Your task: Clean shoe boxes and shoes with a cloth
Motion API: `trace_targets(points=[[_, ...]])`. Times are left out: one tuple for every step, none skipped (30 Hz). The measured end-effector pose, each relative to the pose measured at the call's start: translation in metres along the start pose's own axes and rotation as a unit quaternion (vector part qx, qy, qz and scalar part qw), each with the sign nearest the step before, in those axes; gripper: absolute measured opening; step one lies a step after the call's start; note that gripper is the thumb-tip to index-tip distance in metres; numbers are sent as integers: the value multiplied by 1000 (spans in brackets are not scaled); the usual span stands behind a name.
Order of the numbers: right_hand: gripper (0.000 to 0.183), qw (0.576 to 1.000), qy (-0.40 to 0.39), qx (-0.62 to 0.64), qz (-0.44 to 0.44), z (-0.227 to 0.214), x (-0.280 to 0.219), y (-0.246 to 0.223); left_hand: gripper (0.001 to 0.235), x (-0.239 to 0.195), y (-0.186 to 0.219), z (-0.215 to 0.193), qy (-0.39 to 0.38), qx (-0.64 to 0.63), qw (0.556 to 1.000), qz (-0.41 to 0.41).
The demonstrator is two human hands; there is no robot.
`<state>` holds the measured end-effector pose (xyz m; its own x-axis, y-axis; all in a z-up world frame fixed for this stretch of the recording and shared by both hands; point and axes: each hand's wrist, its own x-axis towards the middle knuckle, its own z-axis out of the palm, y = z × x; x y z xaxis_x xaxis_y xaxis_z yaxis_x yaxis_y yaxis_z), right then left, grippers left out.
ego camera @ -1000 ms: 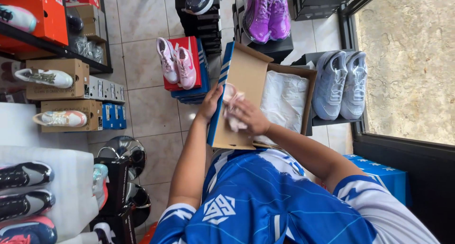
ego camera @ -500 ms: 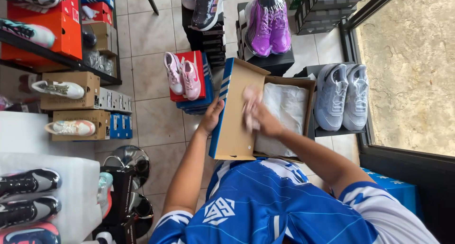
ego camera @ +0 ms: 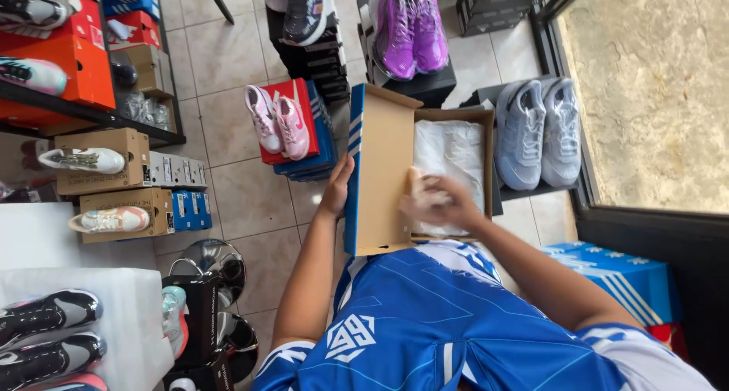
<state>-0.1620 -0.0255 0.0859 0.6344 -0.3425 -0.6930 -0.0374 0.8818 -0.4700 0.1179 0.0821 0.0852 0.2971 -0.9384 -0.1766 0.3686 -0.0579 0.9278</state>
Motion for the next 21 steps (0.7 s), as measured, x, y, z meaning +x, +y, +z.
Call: trace_targets(points=[[55, 939, 44, -226, -255, -48, 0, -7, 55, 1, 5, 9, -4, -5, 1000, 17], [51, 765, 86, -428, -474, -98, -4, -9, 55, -1, 9, 20, -9, -11, 999, 30], [51, 770, 93, -425, -467, -110, -30, -20, 55, -2, 14, 30, -11, -12, 1000, 19], [41, 811, 109, -389, -422, -123, -54, -32, 55, -1, 20, 39, -30, 28, 998, 42], [34, 848, 124, -352, -376, -136, -80, -44, 55, 0, 26, 49, -50, 67, 994, 65], [34, 851, 132, -346, -373, -145, -95, -43, 55, 0, 29, 52, -57, 67, 995, 57], [36, 873, 166, -382, -252, -155, -112, -41, 64, 0, 31, 56, -94, 6, 995, 17], [44, 880, 196, -411, -133, -165, -125, -46, 73, 7, 37, 61, -131, -53, 990, -18], [44, 881, 202, -406, -135, -157, -129, -46, 73, 13, 31, 70, -139, -51, 989, -21], [57, 883, 192, -426, -34, -149, -133, -43, 73, 15, 25, 77, -139, -25, 990, -28], [70, 877, 180, -441, 68, -140, -138, -41, 73, 18, 20, 85, -141, 1, 989, -34], [70, 879, 183, -436, 65, -123, -149, -42, 73, 26, -7, 87, -147, 3, 989, -36], [74, 850, 159, -485, 129, -106, -160, -45, 73, 35, -35, 89, -94, 112, 989, -35], [79, 814, 133, -532, 192, -88, -171, -49, 79, 44, -61, 91, -37, 218, 975, -31], [79, 816, 135, -529, 190, -107, -162, -35, 79, 44, -77, 90, -42, 220, 974, -31], [72, 804, 137, -542, 202, -129, -155, -22, 94, 45, -96, 92, -15, 250, 962, -111], [72, 792, 139, -555, 214, -151, -148, -8, 110, 47, -116, 94, 12, 278, 942, -189], [72, 793, 145, -551, 215, -150, -148, -8, 110, 42, -113, 107, 5, 277, 942, -190], [79, 827, 126, -522, 167, -149, -148, -7, 107, 36, -110, 119, 21, 243, 951, -190], [86, 858, 106, -488, 121, -145, -149, 1, 105, 22, -106, 126, 36, 211, 957, -196], [86, 861, 110, -481, 126, -149, -139, 8, 105, 26, -115, 126, 29, 212, 955, -203]])
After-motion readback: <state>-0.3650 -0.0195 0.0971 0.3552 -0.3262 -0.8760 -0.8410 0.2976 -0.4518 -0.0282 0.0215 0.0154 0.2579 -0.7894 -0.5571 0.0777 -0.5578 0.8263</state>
